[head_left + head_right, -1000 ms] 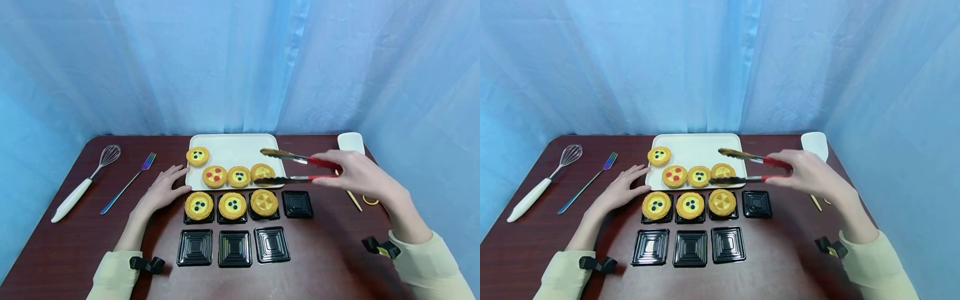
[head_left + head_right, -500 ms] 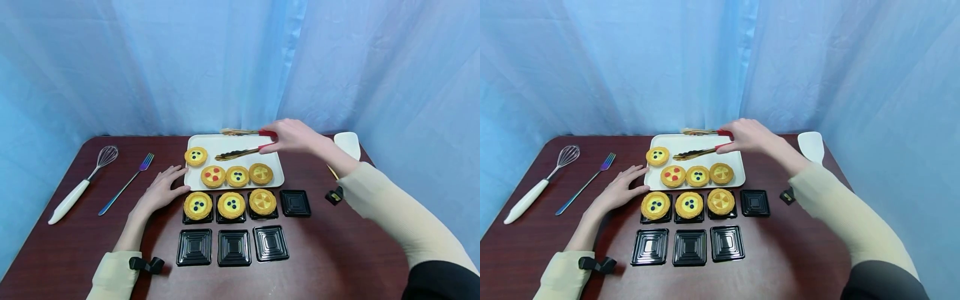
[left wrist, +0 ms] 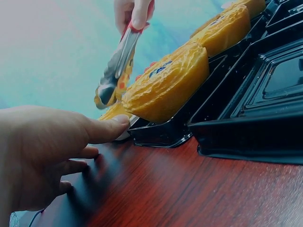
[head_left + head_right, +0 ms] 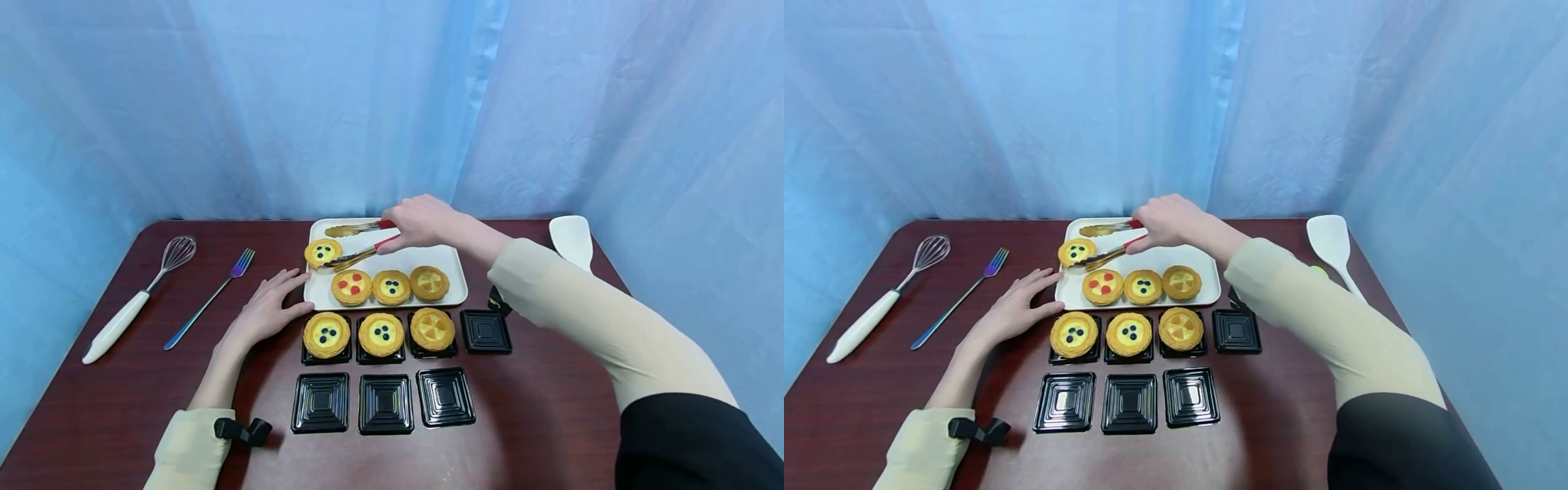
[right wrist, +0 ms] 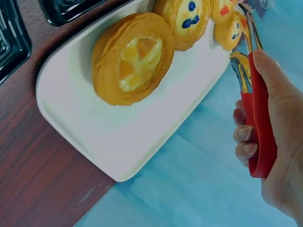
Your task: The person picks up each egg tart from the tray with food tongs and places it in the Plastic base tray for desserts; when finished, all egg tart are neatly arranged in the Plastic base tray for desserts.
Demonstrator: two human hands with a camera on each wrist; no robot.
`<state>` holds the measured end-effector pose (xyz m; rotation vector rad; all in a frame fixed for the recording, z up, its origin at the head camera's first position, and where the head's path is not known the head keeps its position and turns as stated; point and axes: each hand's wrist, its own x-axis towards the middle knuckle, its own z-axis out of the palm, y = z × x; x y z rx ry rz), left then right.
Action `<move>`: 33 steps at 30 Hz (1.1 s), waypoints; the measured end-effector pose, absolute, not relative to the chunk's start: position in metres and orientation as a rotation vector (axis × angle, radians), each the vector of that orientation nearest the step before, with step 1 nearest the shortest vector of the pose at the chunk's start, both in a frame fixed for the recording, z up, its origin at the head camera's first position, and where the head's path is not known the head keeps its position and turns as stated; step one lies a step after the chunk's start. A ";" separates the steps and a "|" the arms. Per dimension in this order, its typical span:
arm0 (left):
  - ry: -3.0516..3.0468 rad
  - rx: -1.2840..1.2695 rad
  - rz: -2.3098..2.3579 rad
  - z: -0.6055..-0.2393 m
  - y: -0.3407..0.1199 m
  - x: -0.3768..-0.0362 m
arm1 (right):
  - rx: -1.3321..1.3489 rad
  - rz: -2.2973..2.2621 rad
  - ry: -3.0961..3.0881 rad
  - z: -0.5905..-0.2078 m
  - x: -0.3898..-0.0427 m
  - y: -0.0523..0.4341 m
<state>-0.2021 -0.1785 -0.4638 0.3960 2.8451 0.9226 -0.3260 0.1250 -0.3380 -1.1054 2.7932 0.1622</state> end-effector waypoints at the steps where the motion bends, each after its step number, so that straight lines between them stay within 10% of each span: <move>1: 2.844 0.395 0.922 -0.464 -0.178 -0.202 | -1.107 0.183 2.786 -0.339 -0.326 0.123; 33: 2.836 0.390 0.920 -0.460 -0.174 -0.200 | -1.148 0.303 2.767 -0.332 -0.328 0.099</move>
